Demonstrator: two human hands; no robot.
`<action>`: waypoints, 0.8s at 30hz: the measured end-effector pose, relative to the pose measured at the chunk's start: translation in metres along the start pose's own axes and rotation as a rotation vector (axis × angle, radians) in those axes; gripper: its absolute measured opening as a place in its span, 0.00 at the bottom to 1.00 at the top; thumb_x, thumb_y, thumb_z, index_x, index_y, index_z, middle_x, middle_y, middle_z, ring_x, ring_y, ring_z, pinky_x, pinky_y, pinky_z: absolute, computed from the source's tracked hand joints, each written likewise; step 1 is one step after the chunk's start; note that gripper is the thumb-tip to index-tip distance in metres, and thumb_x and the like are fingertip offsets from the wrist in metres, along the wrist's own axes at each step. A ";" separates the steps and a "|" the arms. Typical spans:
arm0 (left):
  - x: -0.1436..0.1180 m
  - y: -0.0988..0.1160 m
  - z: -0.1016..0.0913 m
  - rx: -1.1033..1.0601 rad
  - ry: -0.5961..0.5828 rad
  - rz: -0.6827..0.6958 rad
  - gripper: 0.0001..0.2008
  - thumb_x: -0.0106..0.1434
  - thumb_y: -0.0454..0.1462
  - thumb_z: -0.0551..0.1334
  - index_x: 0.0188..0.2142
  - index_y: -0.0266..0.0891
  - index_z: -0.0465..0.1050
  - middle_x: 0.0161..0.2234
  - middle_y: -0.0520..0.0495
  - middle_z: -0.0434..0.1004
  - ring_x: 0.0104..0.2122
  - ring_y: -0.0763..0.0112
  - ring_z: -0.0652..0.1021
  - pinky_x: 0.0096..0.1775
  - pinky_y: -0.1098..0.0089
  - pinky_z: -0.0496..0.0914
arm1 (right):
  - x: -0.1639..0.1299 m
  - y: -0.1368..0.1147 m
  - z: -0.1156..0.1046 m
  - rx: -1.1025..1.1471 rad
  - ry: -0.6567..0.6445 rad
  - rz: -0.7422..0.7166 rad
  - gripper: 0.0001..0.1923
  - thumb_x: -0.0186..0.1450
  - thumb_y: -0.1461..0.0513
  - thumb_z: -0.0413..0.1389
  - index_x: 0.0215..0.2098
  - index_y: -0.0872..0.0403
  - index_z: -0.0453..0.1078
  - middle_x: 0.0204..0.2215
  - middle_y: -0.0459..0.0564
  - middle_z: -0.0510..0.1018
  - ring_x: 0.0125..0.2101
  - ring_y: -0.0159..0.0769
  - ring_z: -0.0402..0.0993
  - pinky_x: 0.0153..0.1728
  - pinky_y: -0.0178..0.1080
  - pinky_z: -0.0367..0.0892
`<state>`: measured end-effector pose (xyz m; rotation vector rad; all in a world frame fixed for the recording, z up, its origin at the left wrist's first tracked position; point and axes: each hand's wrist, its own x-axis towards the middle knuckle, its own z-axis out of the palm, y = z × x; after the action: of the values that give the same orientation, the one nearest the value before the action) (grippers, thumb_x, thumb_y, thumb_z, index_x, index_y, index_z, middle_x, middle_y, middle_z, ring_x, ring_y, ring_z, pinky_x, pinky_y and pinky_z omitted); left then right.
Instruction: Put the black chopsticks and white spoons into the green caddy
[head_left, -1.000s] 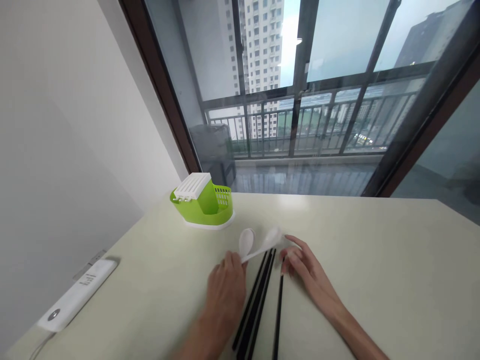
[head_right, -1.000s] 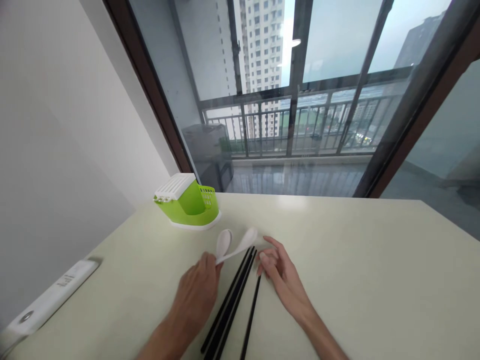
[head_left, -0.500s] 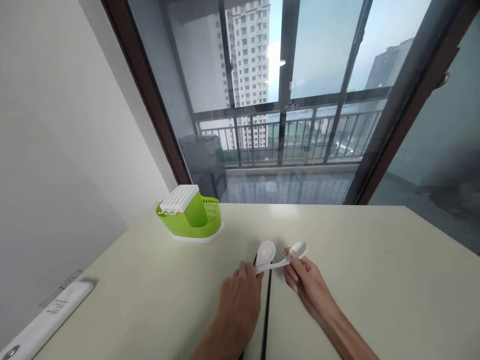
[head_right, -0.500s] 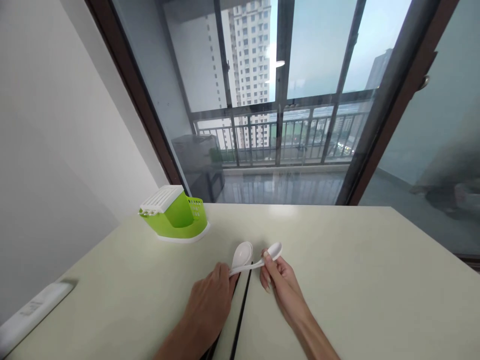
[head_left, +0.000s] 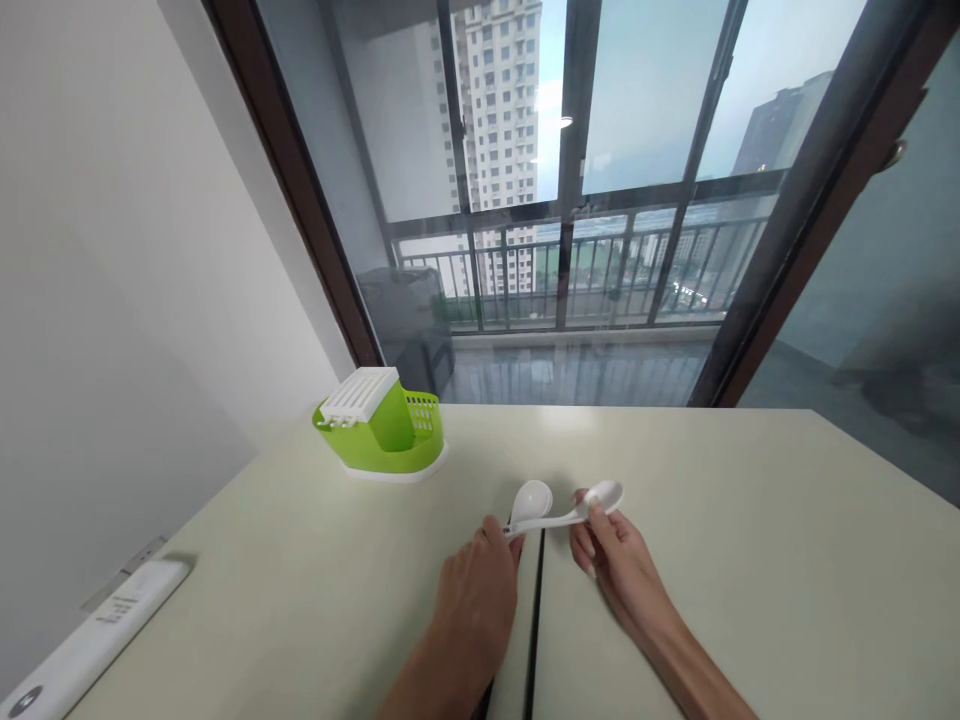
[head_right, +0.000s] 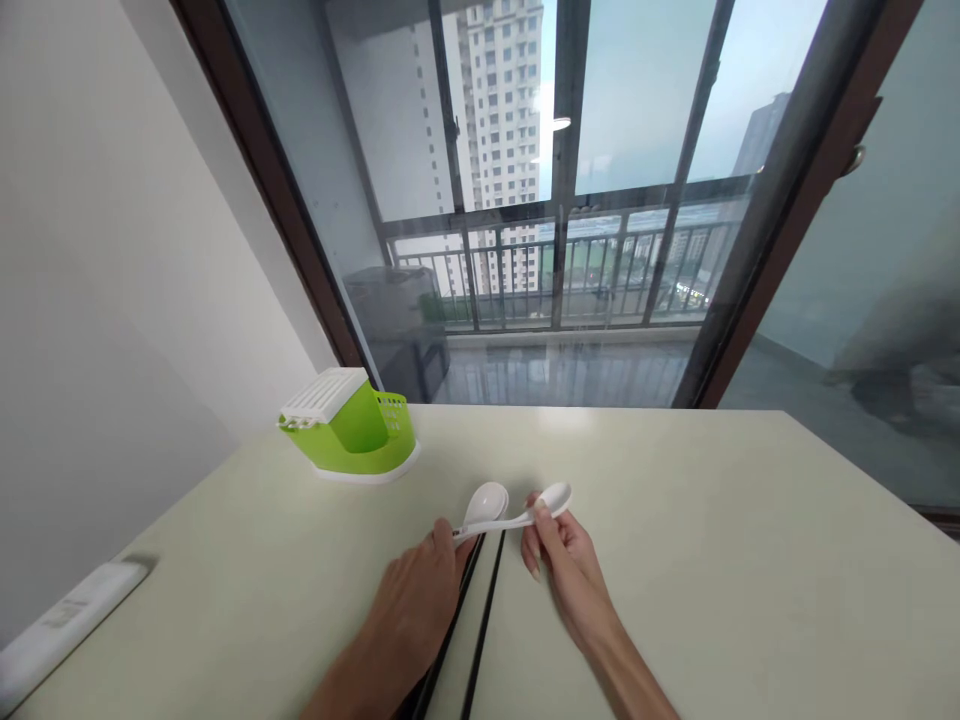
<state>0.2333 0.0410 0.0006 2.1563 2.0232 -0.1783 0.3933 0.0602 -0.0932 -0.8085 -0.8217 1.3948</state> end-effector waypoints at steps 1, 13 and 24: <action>0.000 -0.001 -0.002 -0.008 -0.005 -0.009 0.17 0.78 0.40 0.45 0.48 0.34 0.68 0.40 0.35 0.83 0.43 0.51 0.84 0.38 0.60 0.75 | 0.001 -0.001 -0.001 0.029 0.016 -0.005 0.22 0.66 0.42 0.59 0.42 0.51 0.70 0.21 0.38 0.58 0.21 0.29 0.53 0.24 0.36 0.53; 0.002 -0.014 -0.004 -0.261 -0.003 0.172 0.18 0.79 0.42 0.43 0.42 0.41 0.68 0.36 0.44 0.82 0.38 0.61 0.82 0.38 0.66 0.67 | 0.001 -0.005 0.000 0.039 -0.104 0.113 0.25 0.64 0.39 0.59 0.33 0.51 0.69 0.18 0.37 0.55 0.19 0.29 0.49 0.23 0.36 0.52; -0.003 0.005 0.006 -0.234 0.056 0.283 0.19 0.78 0.40 0.41 0.43 0.39 0.69 0.42 0.41 0.78 0.43 0.61 0.79 0.42 0.64 0.70 | -0.003 -0.014 0.005 -0.029 -0.281 0.190 0.28 0.61 0.38 0.61 0.25 0.51 0.63 0.18 0.39 0.62 0.19 0.30 0.63 0.21 0.36 0.63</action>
<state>0.2385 0.0363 -0.0045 2.2815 1.6445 0.1506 0.3959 0.0568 -0.0791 -0.7363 -1.0027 1.6942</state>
